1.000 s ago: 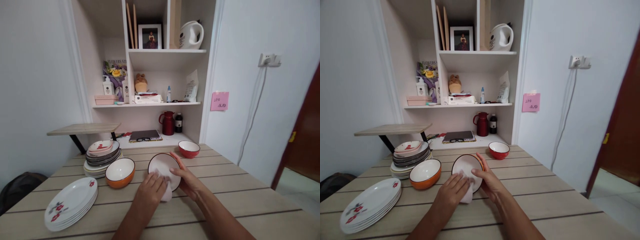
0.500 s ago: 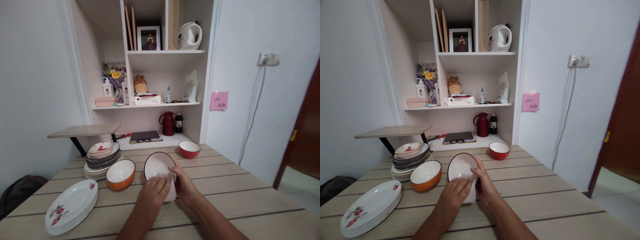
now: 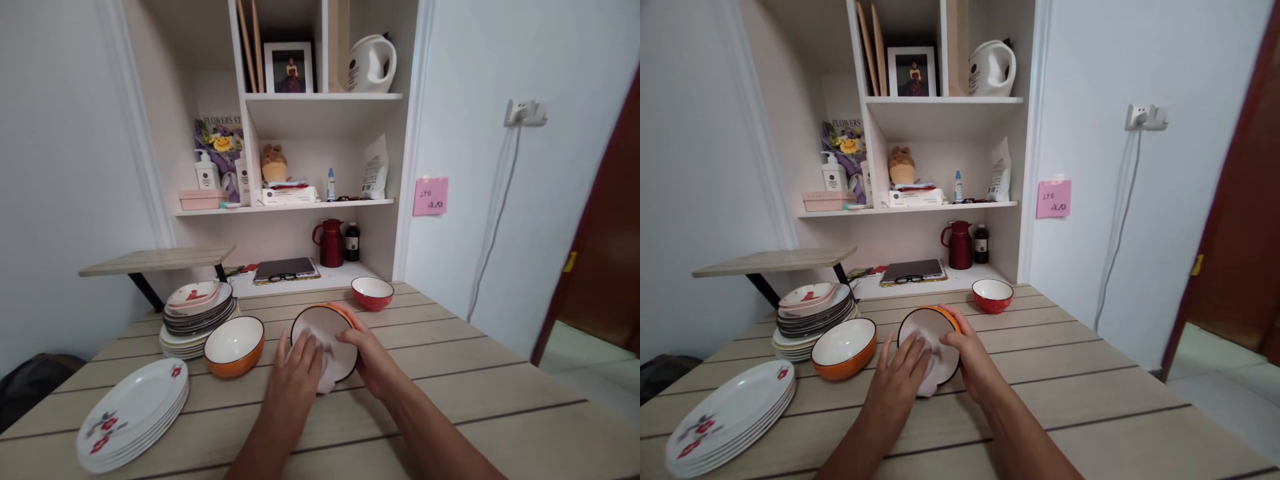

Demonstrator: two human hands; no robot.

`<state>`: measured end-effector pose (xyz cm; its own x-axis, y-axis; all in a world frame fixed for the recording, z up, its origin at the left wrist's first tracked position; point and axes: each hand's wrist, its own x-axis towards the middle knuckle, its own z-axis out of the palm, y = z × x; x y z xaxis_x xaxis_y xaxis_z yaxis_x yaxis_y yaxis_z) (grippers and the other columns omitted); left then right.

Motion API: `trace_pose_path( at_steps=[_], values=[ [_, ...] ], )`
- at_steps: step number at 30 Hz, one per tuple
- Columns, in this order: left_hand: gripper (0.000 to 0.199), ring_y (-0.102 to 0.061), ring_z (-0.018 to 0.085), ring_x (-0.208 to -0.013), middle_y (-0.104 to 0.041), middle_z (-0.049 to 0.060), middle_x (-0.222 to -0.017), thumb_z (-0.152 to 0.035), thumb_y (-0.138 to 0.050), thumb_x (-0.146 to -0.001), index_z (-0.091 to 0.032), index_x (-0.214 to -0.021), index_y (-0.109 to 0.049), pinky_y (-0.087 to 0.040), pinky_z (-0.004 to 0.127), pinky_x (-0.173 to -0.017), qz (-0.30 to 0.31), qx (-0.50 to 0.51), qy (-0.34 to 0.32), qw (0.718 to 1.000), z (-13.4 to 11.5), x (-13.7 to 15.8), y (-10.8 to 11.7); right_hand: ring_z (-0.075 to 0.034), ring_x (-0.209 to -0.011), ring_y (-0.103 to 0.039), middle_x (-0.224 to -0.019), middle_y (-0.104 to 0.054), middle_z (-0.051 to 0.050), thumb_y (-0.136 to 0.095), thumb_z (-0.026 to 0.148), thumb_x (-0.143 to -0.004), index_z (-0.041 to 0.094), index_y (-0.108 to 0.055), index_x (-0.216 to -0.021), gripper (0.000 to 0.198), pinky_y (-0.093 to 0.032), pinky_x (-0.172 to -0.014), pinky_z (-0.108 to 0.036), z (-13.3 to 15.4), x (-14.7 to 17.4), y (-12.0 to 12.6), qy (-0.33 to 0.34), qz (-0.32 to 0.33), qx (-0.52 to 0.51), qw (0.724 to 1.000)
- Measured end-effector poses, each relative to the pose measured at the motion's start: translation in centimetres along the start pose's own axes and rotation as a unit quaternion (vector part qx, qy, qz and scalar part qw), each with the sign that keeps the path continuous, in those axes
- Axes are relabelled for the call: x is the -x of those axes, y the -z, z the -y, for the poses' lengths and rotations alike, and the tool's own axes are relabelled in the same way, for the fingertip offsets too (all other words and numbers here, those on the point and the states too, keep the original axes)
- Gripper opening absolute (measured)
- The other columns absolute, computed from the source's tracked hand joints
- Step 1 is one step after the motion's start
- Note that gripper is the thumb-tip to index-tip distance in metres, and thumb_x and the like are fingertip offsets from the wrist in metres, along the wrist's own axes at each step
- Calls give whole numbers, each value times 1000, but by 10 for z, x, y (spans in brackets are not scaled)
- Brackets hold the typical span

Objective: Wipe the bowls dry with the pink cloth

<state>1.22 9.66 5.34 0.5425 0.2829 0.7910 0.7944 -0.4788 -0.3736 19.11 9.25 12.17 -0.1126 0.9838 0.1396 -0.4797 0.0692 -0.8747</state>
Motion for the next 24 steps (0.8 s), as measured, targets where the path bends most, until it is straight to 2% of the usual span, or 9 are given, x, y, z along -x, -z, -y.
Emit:
trace_pose_path(
  at_steps=[2, 6, 11, 14, 16, 20, 24],
  values=[
    [31, -58, 26, -133, -71, 10, -131, -17, -55, -99, -17, -129, -64, -29, 57, -124, 36, 45, -10, 998, 1, 0, 2, -28, -100, -66, -117, -76, -2, -66, 19, -62, 31, -63, -133, 71, -48, -75, -34, -4, 0, -3, 6, -11, -9, 1000],
    [57, -56, 31, -135, -66, 12, -138, -28, -71, -85, -16, -139, -58, -36, 56, -121, 105, 142, 2, 984, 2, 1, 5, -26, -94, -66, -110, -77, -2, -67, 18, -61, 31, -61, -136, 76, -49, -74, -32, -12, 0, -10, 17, -44, -27, 999],
    [70, -59, 32, -128, -66, 13, -138, -21, -73, -78, -15, -145, -52, -49, 50, -110, 142, 180, 31, 973, -2, 3, 9, -23, -77, -65, -93, -77, 0, -70, 21, -63, 32, -58, -139, 78, -48, -68, -32, -24, 3, -21, -14, -45, -65, 997],
    [71, -62, 30, -122, -68, 10, -135, -15, -70, -79, -18, -147, -51, -52, 46, -106, 155, 189, 8, 970, -3, 1, 12, -23, -80, -66, -93, -77, 0, -71, 21, -63, 32, -58, -139, 77, -49, -72, -33, -27, 3, -23, -20, -43, -66, 997],
    [61, -61, 27, -124, -67, 9, -136, -13, -64, -85, -18, -145, -53, -50, 44, -108, 144, 181, -9, 973, -2, 1, 10, -24, -83, -67, -94, -77, 0, -71, 21, -64, 32, -59, -137, 75, -49, -74, -32, -24, 2, -20, -12, -46, -53, 997],
    [37, -62, 21, -124, -71, 5, -130, -11, -48, -101, -20, -135, -59, -40, 44, -117, 77, 118, -39, 989, 1, 2, -2, -24, -84, -65, -92, -77, -1, -70, 23, -67, 29, -64, -128, 62, -46, -72, -31, -12, 0, -6, -9, -34, -12, 999],
    [27, -66, 22, -118, -74, 6, -120, -15, -45, -106, -19, -123, -66, -37, 48, -118, 25, 50, -81, 995, 3, 4, -9, -24, -84, -66, -100, -77, -2, -74, 27, -70, 30, -63, -130, 60, -45, -69, -31, -3, -2, 8, -50, 5, 25, 998]
  ],
)
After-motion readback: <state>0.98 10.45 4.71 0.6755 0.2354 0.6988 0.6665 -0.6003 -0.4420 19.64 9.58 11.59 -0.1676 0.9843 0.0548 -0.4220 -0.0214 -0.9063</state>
